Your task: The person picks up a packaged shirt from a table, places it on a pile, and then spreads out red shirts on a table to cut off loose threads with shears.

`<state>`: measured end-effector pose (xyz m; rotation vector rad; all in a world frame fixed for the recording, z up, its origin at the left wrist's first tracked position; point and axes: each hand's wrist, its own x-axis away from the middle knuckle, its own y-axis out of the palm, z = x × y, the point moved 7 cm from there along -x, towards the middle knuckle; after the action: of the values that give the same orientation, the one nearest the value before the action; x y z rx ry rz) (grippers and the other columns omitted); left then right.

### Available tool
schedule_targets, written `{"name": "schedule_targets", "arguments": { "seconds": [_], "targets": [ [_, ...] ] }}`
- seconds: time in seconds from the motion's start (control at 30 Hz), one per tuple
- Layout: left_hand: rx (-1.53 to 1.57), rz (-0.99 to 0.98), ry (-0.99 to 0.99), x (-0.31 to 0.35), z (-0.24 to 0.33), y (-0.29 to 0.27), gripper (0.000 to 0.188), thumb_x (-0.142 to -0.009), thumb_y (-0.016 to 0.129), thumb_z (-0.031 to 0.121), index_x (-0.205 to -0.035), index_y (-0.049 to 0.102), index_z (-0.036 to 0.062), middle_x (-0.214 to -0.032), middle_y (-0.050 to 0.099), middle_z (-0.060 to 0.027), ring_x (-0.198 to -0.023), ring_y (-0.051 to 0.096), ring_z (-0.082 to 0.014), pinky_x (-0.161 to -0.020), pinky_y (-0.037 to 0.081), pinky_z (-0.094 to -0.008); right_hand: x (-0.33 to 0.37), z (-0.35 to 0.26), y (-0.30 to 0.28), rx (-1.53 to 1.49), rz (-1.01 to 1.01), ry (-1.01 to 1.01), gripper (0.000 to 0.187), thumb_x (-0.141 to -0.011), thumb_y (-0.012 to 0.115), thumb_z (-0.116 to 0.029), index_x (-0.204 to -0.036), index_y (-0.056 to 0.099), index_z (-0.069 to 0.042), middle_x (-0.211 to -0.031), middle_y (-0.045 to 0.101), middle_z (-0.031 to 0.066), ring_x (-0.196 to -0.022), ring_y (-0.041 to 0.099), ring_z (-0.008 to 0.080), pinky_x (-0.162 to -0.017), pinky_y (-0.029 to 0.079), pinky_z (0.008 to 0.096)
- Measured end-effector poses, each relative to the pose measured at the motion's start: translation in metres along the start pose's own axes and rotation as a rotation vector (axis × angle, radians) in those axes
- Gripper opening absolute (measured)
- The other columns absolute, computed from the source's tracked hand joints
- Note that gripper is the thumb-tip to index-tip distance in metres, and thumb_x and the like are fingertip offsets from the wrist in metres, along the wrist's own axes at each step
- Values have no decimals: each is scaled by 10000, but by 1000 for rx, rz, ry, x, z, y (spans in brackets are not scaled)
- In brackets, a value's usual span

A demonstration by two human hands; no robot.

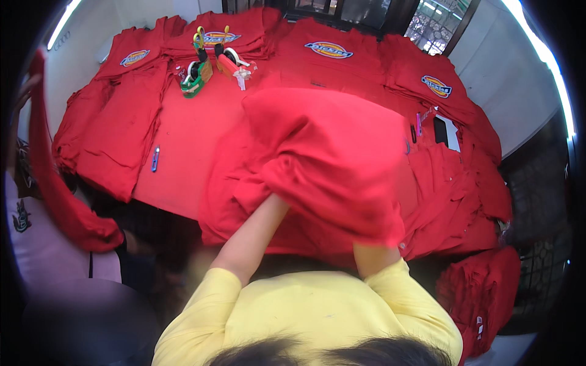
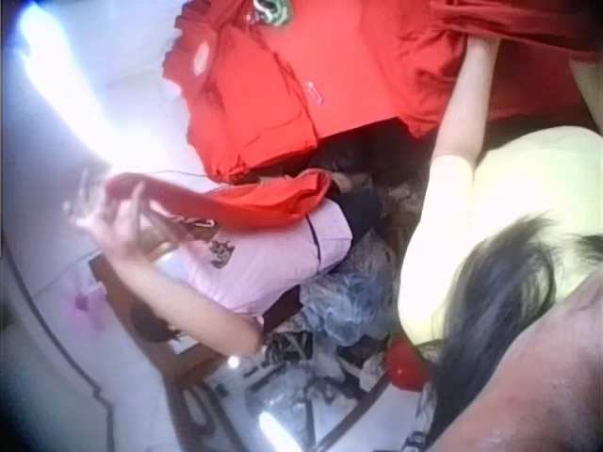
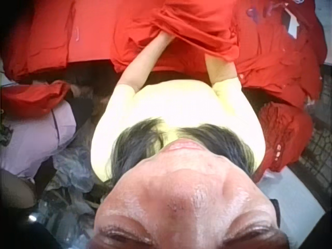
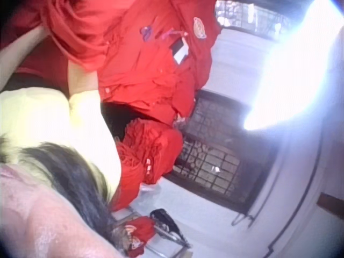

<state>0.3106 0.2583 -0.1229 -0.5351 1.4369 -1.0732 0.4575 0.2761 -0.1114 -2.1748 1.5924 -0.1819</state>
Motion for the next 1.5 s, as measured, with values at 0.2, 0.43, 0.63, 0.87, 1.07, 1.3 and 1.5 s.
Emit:
{"name": "schedule_targets", "arguments": {
  "seconds": [0.2, 0.43, 0.63, 0.87, 1.07, 1.3, 1.5],
  "targets": [
    [490, 407, -355, 8, -90, -96, 386, -906, 470, 169, -1277, 423, 71, -1235, 518, -174, -1117, 518, -347, -946, 430, -452, 98, 11, -14, 195, -153, 183, 288, -858, 588, -160, -1113, 611, -28, -1088, 586, 160, -1033, 537, 321, -929, 412, 389],
    [1376, 885, -219, 95, -71, -340, 482, -944, 460, 270, -1391, 332, 145, -1227, 538, -128, -1094, 551, -345, -916, 484, -489, 152, -91, -55, -61, 40, 35, 289, -865, 588, -163, -1117, 608, -23, -1115, 583, 156, -1061, 532, 313, -939, 407, 384],
    [1640, -191, -292, 179, 34, -238, 505, -911, 532, 281, -1355, 352, 120, -1208, 545, -160, -1061, 574, -303, -855, 515, -429, 195, -158, 100, -322, -353, -158, 290, -871, 589, -166, -1121, 606, -20, -1137, 580, 152, -1085, 528, 305, -949, 403, 381],
    [1831, -461, -1081, 326, -1, -155, 398, -915, 506, 336, -1240, 469, 110, -1155, 581, -125, -1010, 594, -278, -827, 524, -429, 303, -28, 163, 292, -670, 372, 291, -878, 589, -168, -1124, 603, -15, -1164, 576, 148, -1113, 522, 296, -959, 397, 377],
    [2156, -456, -1677, 391, 5, -119, 370, -918, 483, 383, -1141, 570, 102, -1109, 611, -96, -966, 612, -256, -803, 531, -428, 274, -109, 154, -553, -1008, 107, 166, -888, 542, -57, -1009, 645, -8, -992, 563, 36, -988, 527, 153, -889, 402, 282],
    [2472, -419, -1010, 347, -23, -188, 431, -926, 421, 380, -1173, 560, 56, -1198, 597, -118, -1090, 572, -292, -966, 432, -471, 245, -108, 53, 86, -377, -71, 120, -789, 557, -16, -861, 650, -40, -863, 553, 74, -860, 574, 194, -781, 460, 312],
    [2586, -217, -771, 297, -29, -242, 503, -986, 299, 438, -1293, 478, 81, -1342, 490, -138, -1243, 453, -303, -1050, 315, -516, 250, -113, 30, 168, -531, -71, 130, -842, 556, -60, -923, 657, -66, -926, 597, 83, -903, 580, 212, -811, 449, 315]
  ]
}}
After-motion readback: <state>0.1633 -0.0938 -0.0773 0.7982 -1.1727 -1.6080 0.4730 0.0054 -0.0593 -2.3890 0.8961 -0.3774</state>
